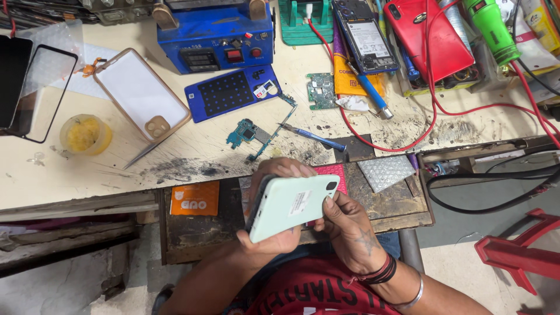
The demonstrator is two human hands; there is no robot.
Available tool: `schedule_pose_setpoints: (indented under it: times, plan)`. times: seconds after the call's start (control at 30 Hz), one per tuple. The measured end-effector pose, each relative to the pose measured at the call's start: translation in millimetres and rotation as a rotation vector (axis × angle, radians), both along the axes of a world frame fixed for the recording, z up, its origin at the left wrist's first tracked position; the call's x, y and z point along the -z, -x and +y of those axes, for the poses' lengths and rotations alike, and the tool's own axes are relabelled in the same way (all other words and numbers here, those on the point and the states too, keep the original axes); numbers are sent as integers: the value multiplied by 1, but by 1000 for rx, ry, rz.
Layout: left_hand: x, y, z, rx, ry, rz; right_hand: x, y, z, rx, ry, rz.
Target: The person peels the back cover off a mint-green smartphone, removes it, and works on the exposed internal components on the bench, using a small pry tool on the internals while the back cover rests on the workbench.
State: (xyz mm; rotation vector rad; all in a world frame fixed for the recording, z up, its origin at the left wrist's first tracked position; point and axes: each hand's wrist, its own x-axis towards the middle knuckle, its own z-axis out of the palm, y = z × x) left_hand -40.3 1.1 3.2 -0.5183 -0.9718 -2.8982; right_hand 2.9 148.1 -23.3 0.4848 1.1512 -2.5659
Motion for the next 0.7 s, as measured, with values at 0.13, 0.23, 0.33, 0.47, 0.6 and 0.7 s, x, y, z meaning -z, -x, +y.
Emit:
schedule_pose_setpoints:
  times: [0.13,0.23,0.33,0.47,0.6,0.7]
  plan:
    - [8,-11,12,-173,43,155,-1,-12,4,-2,-8,-72]
    - [10,-24,12,-202,37,129,-1,-22,8,-26,-23,-57]
    - [10,-32,13,-245,-4,112,0,-25,9,-35,38,-50]
    - [13,-31,29,-434,-31,213,1,-26,9,0,58,-94]
    - [17,-40,31,-407,-38,194,2,-30,10,15,66,-151]
    - [20,-44,35,-490,-33,243,2,-33,11,19,89,-181]
